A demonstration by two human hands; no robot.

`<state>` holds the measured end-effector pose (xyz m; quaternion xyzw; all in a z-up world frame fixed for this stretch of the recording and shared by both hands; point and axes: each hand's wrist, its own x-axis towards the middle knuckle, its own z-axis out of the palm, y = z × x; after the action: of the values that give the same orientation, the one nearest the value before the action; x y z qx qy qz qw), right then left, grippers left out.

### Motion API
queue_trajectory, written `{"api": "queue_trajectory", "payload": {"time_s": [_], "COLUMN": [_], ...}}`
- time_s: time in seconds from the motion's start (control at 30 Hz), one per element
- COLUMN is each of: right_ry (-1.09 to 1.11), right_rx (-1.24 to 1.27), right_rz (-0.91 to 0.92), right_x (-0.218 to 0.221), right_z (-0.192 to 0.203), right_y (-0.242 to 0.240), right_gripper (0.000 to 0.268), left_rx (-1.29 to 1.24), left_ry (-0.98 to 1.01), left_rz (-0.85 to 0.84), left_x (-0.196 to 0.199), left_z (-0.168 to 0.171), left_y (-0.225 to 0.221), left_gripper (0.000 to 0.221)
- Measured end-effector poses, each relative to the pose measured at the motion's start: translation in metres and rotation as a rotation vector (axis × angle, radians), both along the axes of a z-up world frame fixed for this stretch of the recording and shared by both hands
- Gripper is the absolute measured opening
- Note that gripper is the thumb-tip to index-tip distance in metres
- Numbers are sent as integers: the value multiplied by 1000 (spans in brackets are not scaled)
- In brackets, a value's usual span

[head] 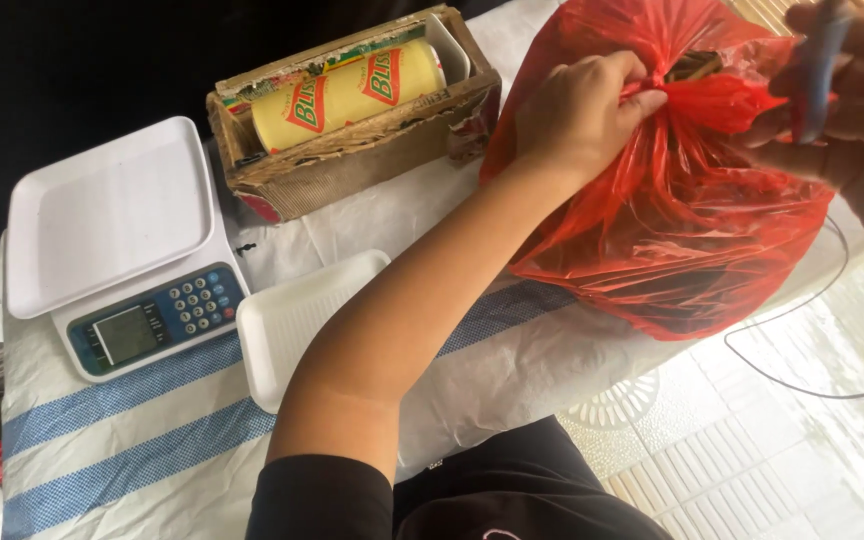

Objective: Opening a large plastic bag of green beans and carefully sorting them one by one into a white plastic tray.

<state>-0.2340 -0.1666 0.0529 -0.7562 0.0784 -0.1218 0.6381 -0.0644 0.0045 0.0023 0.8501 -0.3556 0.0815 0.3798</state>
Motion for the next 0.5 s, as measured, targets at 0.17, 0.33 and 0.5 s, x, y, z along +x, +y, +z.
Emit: {"api": "queue_trajectory", "payload": {"time_s": [0.17, 0.33, 0.5], "right_ry": [-16, 532, -55], "right_rx": [-404, -101, -1039], "right_rz": [-207, -380, -81], "right_x": [59, 91, -35], "right_z": [-119, -133, -30], "right_y": [-147, -149, -33], "right_gripper": [14, 56, 86], "left_rx": [-317, -539, -557], "left_ry": [26, 180, 35], "left_rz": [-155, -232, -177], "left_x": [18, 22, 24], "left_z": [-28, -40, -47], "left_y": [-7, -13, -15], "left_gripper": [28, 18, 16]}}
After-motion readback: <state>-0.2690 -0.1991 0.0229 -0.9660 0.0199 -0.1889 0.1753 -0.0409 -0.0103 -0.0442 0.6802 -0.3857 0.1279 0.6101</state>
